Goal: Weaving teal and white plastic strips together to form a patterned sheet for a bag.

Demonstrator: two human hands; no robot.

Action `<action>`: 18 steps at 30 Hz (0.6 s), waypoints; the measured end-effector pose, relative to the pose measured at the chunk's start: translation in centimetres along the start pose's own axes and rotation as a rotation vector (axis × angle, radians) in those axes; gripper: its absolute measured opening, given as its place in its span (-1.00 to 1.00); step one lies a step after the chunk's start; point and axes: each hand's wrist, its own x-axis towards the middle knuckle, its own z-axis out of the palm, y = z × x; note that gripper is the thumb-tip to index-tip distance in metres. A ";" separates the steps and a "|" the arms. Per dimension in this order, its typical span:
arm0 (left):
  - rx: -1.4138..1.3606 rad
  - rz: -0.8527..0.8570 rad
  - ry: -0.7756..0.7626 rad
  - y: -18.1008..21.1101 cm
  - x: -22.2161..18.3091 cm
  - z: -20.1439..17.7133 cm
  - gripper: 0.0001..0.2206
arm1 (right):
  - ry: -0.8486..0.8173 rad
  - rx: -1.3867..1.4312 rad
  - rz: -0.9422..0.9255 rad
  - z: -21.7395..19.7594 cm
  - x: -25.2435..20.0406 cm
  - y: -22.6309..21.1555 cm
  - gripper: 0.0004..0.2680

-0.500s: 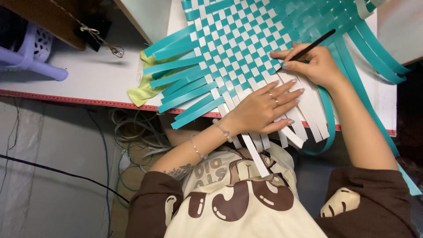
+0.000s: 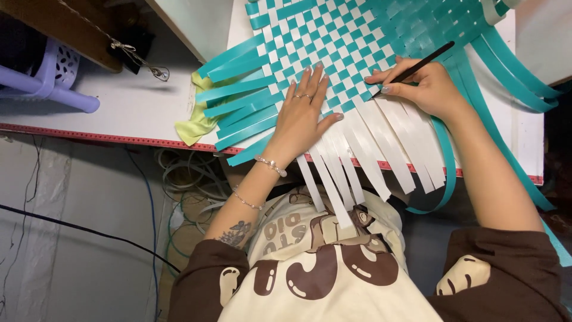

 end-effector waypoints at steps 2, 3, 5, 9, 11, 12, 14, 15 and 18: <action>0.090 0.033 0.002 -0.5 0.4 0.9 -0.30 | -0.002 -0.003 0.014 -0.1 0.0 -0.1 -0.97; 0.179 0.068 0.008 -0.7 0.5 1.4 -0.29 | -0.005 -0.009 0.028 -0.1 0.0 -0.1 -0.97; 0.164 0.096 -0.033 -1.0 0.7 0.9 -0.26 | -0.012 0.014 0.037 -0.1 -0.2 -0.2 -0.96; 0.298 0.177 -0.047 -1.8 1.6 0.7 -0.27 | -0.001 0.153 0.075 -1.0 0.2 -1.4 -0.96; 0.339 0.209 0.004 -1.9 1.6 0.6 -0.32 | 0.067 0.266 0.098 -1.3 -0.3 -1.4 -0.97; 0.383 0.238 0.054 -2.0 1.6 0.6 -0.37 | 0.135 0.381 0.120 -1.4 -0.6 -1.4 -0.96; 0.395 0.245 0.060 -1.7 1.5 0.1 -0.36 | 0.230 0.323 0.247 -1.7 -1.7 -4.3 -0.95; 0.412 0.249 0.067 -1.5 1.5 0.0 -0.35 | 0.321 0.265 0.369 -1.7 -2.4 -5.6 -0.91; 0.261 0.182 -0.039 -0.2 1.3 -1.6 -0.23 | 0.308 -0.475 0.485 -2.3 -6.1 -8.7 -0.84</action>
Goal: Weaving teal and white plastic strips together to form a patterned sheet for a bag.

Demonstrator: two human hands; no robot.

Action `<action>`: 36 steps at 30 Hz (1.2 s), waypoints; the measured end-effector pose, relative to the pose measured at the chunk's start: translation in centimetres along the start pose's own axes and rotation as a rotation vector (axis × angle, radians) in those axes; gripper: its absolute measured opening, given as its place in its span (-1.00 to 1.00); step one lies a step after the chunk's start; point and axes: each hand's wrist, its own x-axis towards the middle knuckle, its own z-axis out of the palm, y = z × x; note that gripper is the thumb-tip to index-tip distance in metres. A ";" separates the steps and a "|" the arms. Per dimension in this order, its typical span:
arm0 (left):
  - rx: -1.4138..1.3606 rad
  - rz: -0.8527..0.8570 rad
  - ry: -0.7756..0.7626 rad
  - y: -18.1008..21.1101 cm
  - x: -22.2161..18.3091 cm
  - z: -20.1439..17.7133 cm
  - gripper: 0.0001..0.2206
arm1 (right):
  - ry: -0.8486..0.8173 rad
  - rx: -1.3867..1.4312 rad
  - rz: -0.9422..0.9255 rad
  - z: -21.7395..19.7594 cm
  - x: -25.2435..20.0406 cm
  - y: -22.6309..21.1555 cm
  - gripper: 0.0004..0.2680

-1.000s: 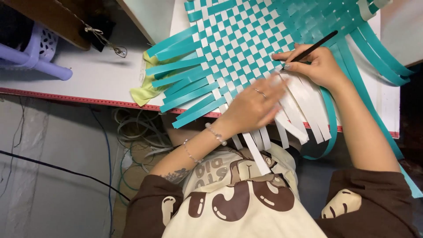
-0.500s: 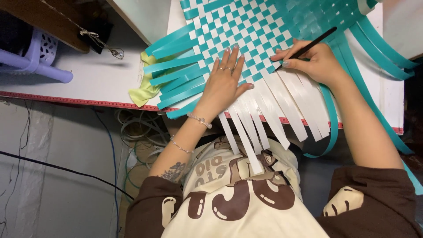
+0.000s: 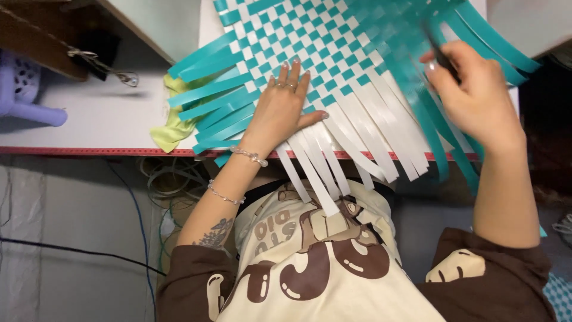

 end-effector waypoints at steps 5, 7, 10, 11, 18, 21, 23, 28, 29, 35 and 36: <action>-0.005 -0.015 0.057 0.2 -0.1 0.6 -0.19 | 0.233 -0.426 -0.084 1.4 -2.5 9.0 -0.87; 0.008 -0.021 0.090 0.3 -0.2 0.8 -0.22 | 0.304 -0.479 -0.065 2.0 -2.5 10.8 -0.88; -0.005 -0.048 0.132 0.2 -0.4 1.7 -0.23 | 0.332 -0.464 -0.092 2.9 -2.4 11.7 -0.90; 0.013 -0.058 0.141 0.1 -0.6 1.8 -0.24 | 0.368 -0.365 -0.158 3.1 -2.5 11.8 -0.91; 0.179 -0.115 0.149 0.0 -0.6 2.1 -0.23 | 0.650 -0.425 -0.271 3.0 -4.0 12.0 -0.84; 0.163 -0.126 0.173 -0.1 -0.8 2.6 -0.25 | 0.456 -0.589 -0.131 3.1 -2.4 15.0 -0.85; 0.168 -0.140 0.179 -0.1 -0.9 2.7 -0.24 | 0.448 -0.543 -0.168 3.3 -0.6 15.3 -0.86; 0.172 -0.204 0.208 0.1 -0.8 3.4 -0.24 | 0.491 -0.485 -0.262 4.8 2.6 15.4 -0.84; 0.172 -0.217 0.208 0.2 -0.9 3.5 -0.25 | 0.509 -0.447 -0.291 5.0 2.6 14.7 -0.84; 0.185 -0.216 0.213 0.1 -0.7 4.0 -0.24 | 0.606 -0.369 -0.441 3.7 0.9 10.0 -0.89; 0.201 -0.209 0.198 0.1 -0.7 4.1 -0.23 | 0.662 -0.328 -0.497 3.5 0.1 8.7 -0.90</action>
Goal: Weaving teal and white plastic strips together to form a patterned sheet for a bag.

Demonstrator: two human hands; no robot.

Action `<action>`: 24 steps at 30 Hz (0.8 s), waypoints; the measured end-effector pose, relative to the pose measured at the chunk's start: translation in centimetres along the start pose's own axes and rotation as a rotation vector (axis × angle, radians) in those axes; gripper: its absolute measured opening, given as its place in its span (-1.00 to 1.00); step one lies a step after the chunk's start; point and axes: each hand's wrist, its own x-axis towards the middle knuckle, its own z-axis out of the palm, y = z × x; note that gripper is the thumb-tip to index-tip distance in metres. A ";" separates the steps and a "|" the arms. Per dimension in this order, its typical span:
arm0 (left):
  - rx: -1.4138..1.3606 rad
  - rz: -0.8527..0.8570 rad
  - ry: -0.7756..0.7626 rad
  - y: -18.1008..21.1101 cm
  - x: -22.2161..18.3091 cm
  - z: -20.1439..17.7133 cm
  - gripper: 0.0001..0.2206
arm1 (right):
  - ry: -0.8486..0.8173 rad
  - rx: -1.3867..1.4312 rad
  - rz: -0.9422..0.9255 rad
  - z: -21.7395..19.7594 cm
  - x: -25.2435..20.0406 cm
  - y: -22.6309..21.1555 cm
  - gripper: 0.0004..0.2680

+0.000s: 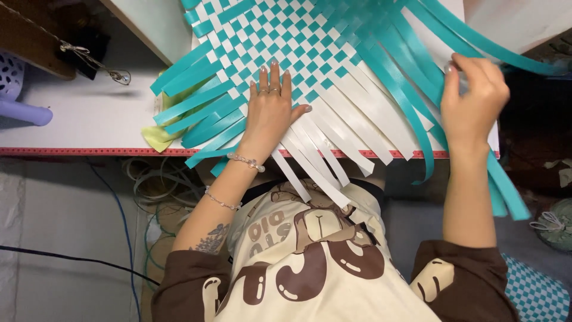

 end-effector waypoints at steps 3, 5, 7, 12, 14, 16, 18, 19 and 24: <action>-0.009 0.004 -0.045 -0.1 0.1 -0.6 -0.24 | 0.214 0.045 -0.176 -2.8 1.4 -6.6 -0.88; -0.014 0.014 -0.031 -0.2 0.0 -0.8 -0.24 | 0.117 0.133 -0.115 -2.8 -1.5 -9.0 -0.90; -0.015 0.025 -0.008 -0.5 0.0 -0.9 -0.24 | 0.026 0.220 -0.060 -2.7 -4.0 -11.1 -0.91; -0.047 0.067 -0.063 -1.5 0.0 -0.2 -0.28 | -0.227 0.233 0.377 -3.2 -7.8 -14.2 -0.95; -0.079 0.068 -0.072 -1.6 0.0 -0.5 -0.28 | -0.250 0.168 0.436 -3.4 -8.4 -14.0 -0.91; -0.111 0.069 -0.081 -1.6 0.2 -1.4 -0.29 | -0.273 0.103 0.496 -3.3 -8.9 -13.9 -0.87; -0.290 -0.004 -0.132 -1.4 0.7 -2.9 -0.29 | -0.280 0.034 0.572 -3.0 -9.2 -13.8 -0.89; -0.287 -0.003 -0.131 -1.0 1.2 -3.5 -0.29 | -0.277 0.035 0.573 -2.9 -8.9 -13.9 -0.89; -0.267 -0.197 -0.229 0.4 3.1 -4.9 -0.17 | -0.301 0.011 0.389 -1.6 -7.6 -14.4 -0.81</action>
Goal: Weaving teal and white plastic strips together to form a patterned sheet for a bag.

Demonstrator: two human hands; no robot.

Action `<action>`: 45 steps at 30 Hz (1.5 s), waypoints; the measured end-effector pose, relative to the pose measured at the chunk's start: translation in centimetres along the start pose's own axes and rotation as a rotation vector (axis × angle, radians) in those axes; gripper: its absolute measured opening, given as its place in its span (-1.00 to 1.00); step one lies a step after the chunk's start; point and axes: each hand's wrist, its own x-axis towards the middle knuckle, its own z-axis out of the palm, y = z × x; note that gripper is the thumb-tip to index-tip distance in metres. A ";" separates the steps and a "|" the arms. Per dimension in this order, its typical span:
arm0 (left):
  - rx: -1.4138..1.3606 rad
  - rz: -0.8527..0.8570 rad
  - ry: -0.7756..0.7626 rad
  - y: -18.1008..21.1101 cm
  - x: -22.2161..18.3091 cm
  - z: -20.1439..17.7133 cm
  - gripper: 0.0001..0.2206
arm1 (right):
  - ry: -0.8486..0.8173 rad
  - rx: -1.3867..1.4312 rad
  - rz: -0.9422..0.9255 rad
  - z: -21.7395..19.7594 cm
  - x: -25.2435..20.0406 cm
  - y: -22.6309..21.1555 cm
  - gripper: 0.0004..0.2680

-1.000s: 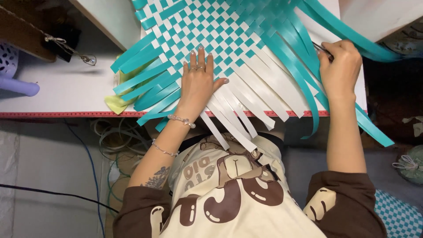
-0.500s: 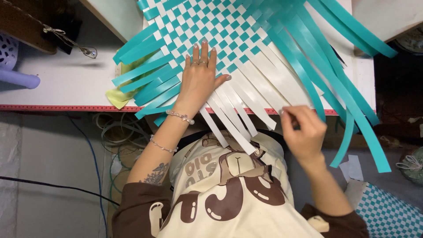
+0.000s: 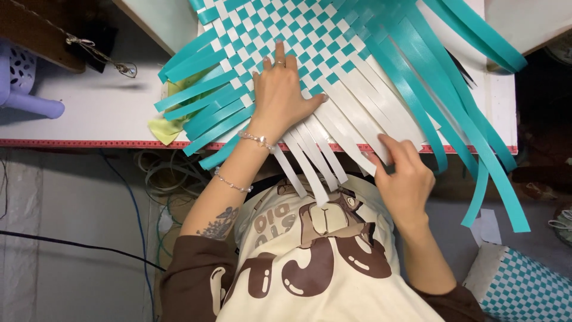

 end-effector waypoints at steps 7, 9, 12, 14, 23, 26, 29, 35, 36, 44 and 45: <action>0.118 0.151 0.020 -0.6 1.2 0.4 -0.28 | -0.192 0.052 0.000 0.0 3.7 -0.3 -0.81; 0.191 0.317 0.069 -0.7 1.2 0.5 -0.39 | -0.493 0.358 0.180 -1.1 5.3 -1.2 -0.65; 0.282 0.453 0.178 -1.3 1.6 2.6 -0.41 | -0.539 0.758 0.350 -1.0 5.9 -1.2 -0.77; 0.295 0.456 0.192 -1.2 1.6 2.9 -0.42 | -0.544 0.773 0.348 -1.1 5.7 -1.0 -0.77; 0.320 0.354 0.149 0.2 1.7 3.9 -0.46 | -0.363 0.489 0.281 -1.1 2.9 -2.2 -0.76; 0.306 0.331 0.030 0.1 1.5 3.1 -0.47 | -0.291 0.125 0.184 -1.3 1.5 -2.2 -0.80; 0.291 0.339 -0.036 -0.2 1.3 2.9 -0.47 | -0.334 -0.040 0.198 -1.1 0.1 -1.2 -0.80; 0.399 0.286 0.056 -0.5 1.0 4.5 -0.37 | -0.567 0.530 0.481 0.1 -0.1 -1.4 -0.79; 0.459 0.251 0.074 -0.6 0.9 4.7 -0.36 | -0.556 0.839 0.558 0.5 -0.3 -1.5 -0.80; 0.280 0.158 0.043 0.2 0.6 5.7 -0.49 | -0.516 0.992 0.463 1.8 -1.0 -1.9 -0.82; 0.247 0.144 0.017 0.2 0.5 5.6 -0.51 | -0.497 1.047 0.455 1.9 -1.1 -2.2 -0.80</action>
